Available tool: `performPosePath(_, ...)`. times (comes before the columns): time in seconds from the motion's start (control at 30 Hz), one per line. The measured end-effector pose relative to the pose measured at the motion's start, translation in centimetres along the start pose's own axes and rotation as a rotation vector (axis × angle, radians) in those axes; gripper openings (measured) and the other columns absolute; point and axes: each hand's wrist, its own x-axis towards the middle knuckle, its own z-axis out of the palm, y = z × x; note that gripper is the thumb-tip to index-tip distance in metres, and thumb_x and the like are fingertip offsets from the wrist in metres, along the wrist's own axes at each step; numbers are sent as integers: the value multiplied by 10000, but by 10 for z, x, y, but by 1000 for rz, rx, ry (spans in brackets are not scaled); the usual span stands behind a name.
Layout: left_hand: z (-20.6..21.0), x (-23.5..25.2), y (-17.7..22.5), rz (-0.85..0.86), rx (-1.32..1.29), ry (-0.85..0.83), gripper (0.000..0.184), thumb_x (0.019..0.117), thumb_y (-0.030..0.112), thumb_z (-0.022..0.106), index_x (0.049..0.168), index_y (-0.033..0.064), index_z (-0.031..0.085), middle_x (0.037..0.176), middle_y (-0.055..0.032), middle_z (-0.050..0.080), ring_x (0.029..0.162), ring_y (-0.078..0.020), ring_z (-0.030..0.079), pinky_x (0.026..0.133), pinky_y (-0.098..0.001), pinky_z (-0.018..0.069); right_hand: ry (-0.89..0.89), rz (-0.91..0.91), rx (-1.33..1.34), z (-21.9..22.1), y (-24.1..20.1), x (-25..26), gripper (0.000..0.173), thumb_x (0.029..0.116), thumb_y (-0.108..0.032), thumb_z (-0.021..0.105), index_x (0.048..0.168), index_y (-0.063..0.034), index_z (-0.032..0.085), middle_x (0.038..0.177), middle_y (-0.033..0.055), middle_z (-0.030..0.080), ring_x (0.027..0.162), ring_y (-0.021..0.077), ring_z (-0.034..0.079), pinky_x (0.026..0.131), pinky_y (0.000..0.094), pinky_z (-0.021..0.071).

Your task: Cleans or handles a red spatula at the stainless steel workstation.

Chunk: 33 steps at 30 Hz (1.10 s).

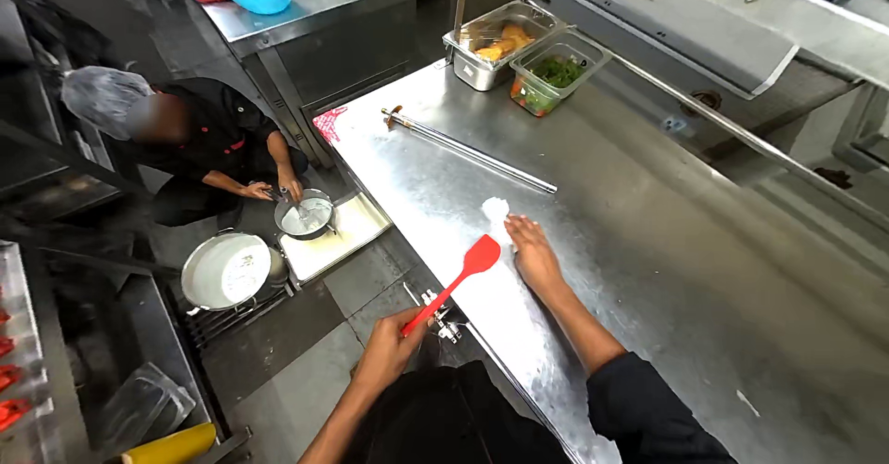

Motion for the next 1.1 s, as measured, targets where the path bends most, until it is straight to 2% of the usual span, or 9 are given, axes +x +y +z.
performPosePath(0.17, -14, -10, -8, -41, -48, 22, 314, 1041, 327, 590, 1149, 88, 762, 801, 30, 680, 635, -15, 546, 630, -228, 471, 224, 261, 218, -53, -13, 15, 410, 979, 115, 429, 1323, 56, 644, 1400, 242, 612, 1280, 412, 605, 1067, 587, 472)
performPosePath(0.3, -16, -10, -4, -70, -275, 10, 273, 1037, 275, 594, 1119, 69, 755, 658, 91, 565, 502, 9, 438, 491, -187, 388, 191, -179, 264, -34, -81, -18, 401, 915, 129, 503, 1275, 69, 670, 1385, 234, 622, 1322, 373, 583, 1132, 520, 456)
performPosePath(0.4, -20, -17, 9, -74, -539, -8, 226, 1013, 182, 603, 1118, 41, 744, 571, 117, 485, 432, 19, 381, 412, -159, 329, 130, -564, 227, 2, -66, -17, 357, 927, 29, 568, 1218, -91, 736, 1317, 82, 690, 1305, 256, 606, 1157, 463, 437)
performPosePath(0.53, -27, -31, 11, -45, -545, -5, 224, 1000, 180, 605, 1121, 58, 750, 581, 129, 496, 435, 30, 379, 412, -148, 323, 136, -252, 246, -6, -8, 2, 315, 890, 138, 547, 1090, 15, 756, 1229, 175, 713, 1184, 362, 664, 1051, 539, 508)
performPosePath(0.63, -35, -32, 23, -82, -581, -14, 241, 1032, 178, 549, 1141, 61, 730, 572, 132, 469, 425, 30, 366, 400, -145, 315, 348, -97, 340, -39, -38, 6, 366, 913, 132, 460, 1136, 38, 734, 1274, 201, 683, 1186, 345, 659, 1038, 488, 524)
performPosePath(0.73, -32, -26, 33, -163, -883, -59, 286, 1077, 181, 443, 1073, 64, 704, 514, 122, 394, 378, 33, 328, 351, -135, 283, 486, -359, 400, -34, -113, -16, 290, 956, 37, 485, 1124, 20, 721, 1252, 183, 689, 1231, 294, 634, 1081, 442, 500)
performPosePath(0.83, -29, -24, 47, -180, -1052, -121, 363, 1050, 186, 407, 755, 157, 617, 487, 115, 411, 360, 46, 339, 340, -120, 286, 387, -747, 330, 3, -140, -29, 289, 1054, -46, 494, 1269, -124, 671, 1318, 57, 676, 1336, 205, 567, 1187, 405, 392)
performPosePath(0.97, -38, -30, 50, -215, -1092, -223, 355, 1098, 228, 404, 1117, 49, 710, 501, 118, 404, 352, 45, 331, 326, -121, 289, 433, -760, 214, -3, -95, 11, 253, 1034, -79, 550, 1220, -127, 714, 1285, 73, 702, 1307, 218, 600, 1166, 425, 412)
performPosePath(1.1, -38, -36, 46, -222, -1070, -262, 342, 1090, 247, 431, 1107, 61, 718, 506, 118, 402, 356, 42, 336, 331, -123, 293, 433, -393, 258, -31, -37, 48, 282, 939, 80, 522, 1101, 25, 746, 1185, 193, 728, 1177, 343, 677, 1082, 500, 495)
